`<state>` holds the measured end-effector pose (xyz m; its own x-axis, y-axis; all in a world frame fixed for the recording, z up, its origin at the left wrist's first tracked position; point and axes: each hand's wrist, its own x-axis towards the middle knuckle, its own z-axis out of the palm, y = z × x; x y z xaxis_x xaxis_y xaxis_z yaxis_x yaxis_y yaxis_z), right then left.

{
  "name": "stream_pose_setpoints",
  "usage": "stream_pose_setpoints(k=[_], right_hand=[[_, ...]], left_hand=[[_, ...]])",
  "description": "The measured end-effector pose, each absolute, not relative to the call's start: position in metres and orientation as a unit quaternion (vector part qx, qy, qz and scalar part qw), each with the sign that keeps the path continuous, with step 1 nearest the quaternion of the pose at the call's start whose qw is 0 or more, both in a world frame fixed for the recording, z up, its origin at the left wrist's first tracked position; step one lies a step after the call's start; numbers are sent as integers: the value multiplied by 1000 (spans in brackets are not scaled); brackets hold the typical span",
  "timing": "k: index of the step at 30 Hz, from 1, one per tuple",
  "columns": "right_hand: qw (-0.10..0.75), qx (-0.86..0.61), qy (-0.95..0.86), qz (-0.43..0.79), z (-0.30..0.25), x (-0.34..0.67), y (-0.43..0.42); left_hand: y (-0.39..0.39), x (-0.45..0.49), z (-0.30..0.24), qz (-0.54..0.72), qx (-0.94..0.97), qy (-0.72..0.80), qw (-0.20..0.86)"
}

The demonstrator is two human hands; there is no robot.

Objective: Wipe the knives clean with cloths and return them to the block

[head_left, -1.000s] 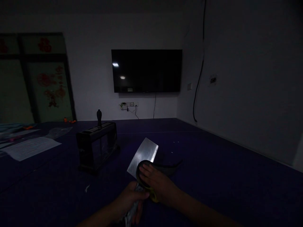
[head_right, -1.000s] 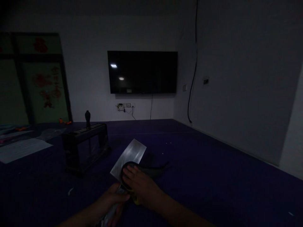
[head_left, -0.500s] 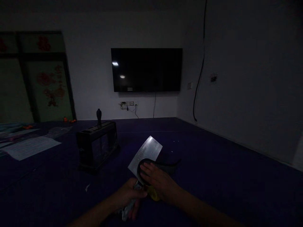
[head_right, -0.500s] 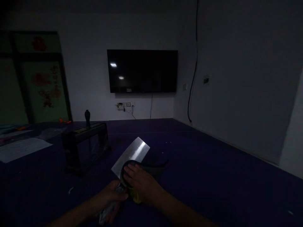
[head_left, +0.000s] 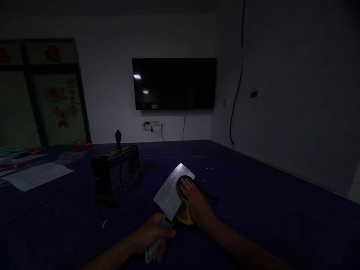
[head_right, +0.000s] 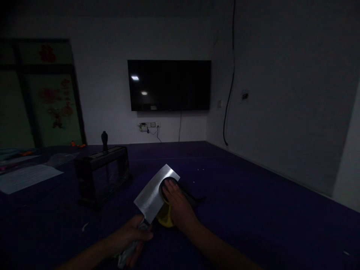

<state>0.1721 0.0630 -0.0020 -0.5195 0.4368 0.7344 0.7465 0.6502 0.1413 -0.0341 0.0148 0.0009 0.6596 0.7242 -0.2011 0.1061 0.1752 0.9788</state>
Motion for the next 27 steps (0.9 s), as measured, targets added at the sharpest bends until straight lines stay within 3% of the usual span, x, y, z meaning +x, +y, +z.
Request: stream_pose_setpoints(k=[4, 18, 27], right_hand=[[371, -356, -826, -231, -4, 174, 66], [355, -338, -840, -232, -3, 175, 61], [420, -307, -828, -209, -4, 175, 64]], left_hand=[[14, -34, 0, 222, 602, 357, 679], [14, -30, 1, 227, 600, 351, 682], [15, -33, 1, 206, 613, 340, 682]])
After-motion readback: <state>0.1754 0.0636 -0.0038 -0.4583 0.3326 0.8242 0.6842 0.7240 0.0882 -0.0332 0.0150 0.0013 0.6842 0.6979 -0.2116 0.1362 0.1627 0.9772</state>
